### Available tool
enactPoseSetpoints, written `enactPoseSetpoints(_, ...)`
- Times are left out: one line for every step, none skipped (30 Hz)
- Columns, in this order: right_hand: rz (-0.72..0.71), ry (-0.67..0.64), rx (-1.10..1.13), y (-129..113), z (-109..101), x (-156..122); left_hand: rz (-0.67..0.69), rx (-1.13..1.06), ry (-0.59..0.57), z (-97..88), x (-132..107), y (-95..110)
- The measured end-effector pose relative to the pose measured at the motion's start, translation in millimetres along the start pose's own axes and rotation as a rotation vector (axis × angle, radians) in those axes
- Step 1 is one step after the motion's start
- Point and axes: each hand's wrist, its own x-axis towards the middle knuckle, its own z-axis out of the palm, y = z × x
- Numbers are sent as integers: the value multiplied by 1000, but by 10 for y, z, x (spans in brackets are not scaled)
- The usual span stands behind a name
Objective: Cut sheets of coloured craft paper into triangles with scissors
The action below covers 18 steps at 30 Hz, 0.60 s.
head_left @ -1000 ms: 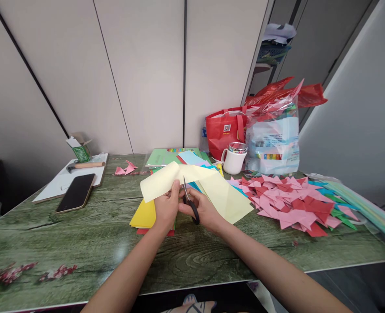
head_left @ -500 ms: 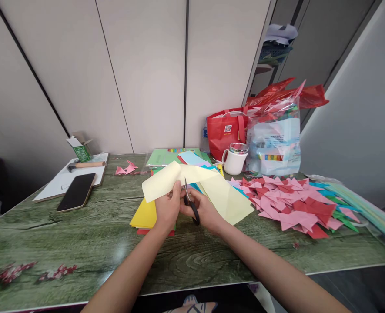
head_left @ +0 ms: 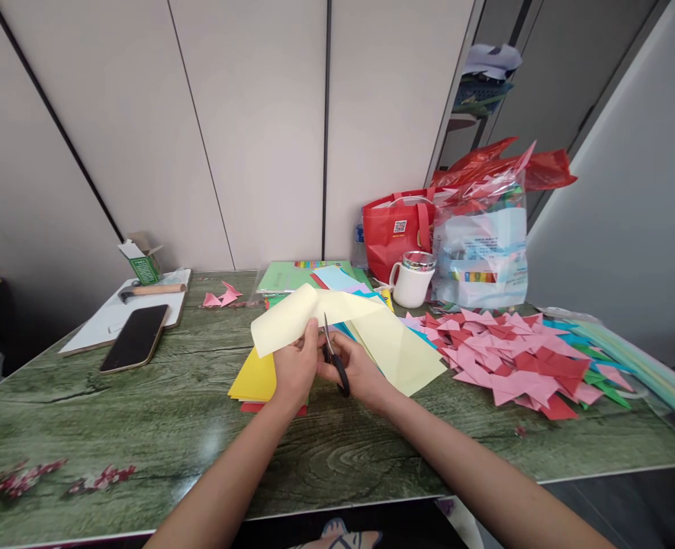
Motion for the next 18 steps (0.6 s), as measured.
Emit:
enactPoseSetpoints(1,0,-3,8,-1,2,1,1,-1,1,2,-1)
enactPoseSetpoints(0,0,-5,16,-2,5,5,5,-3,2,3,-4)
enactPoseSetpoints(-3,0,-7,22,-3,7,11,11,-6,2,5,-9)
enactPoseSetpoints(-7,0,-7,28,-4,8,20,19,-8,1,7,-14)
enactPoseSetpoints(-13,0,-8,33,-6,9,31,28,-7,0,8,-20)
enactPoseSetpoints(-20,1,-8,37,-8,9,42,35,-6,-1,8,-24)
enactPoseSetpoints(-25,2,-9,40,-10,8,50,40,-5,-3,7,-26)
enactPoseSetpoints(-30,5,-12,44,-14,7,55,39,-7,-5,6,-25)
enactPoseSetpoints(-33,7,-17,48,-18,5,56,33,-12,-7,4,-22)
enactPoseSetpoints(-33,8,-23,52,-22,3,56,22,-19,-8,3,-17)
enactPoseSetpoints(-32,8,-29,55,-26,2,53,8,-30,-9,2,-11)
enactPoseSetpoints(-31,8,-34,58,-29,0,48,-6,-39,-10,1,-5)
enactPoseSetpoints(-30,6,-36,59,-31,-1,42,-18,-46,-10,1,0)
enactPoseSetpoints(-31,4,-38,58,-32,-1,37,-28,-50,-11,3,2)
enactPoseSetpoints(-32,2,-38,55,-33,-1,35,-36,-51,-12,4,3)
enactPoseSetpoints(-32,0,-40,51,-32,-1,36,-42,-53,-14,6,2)
enactPoseSetpoints(-31,-2,-43,46,-31,-1,40,-45,-55,-16,8,0)
enactPoseSetpoints(-30,-4,-46,40,-30,-1,47,-44,-59,-18,9,-1)
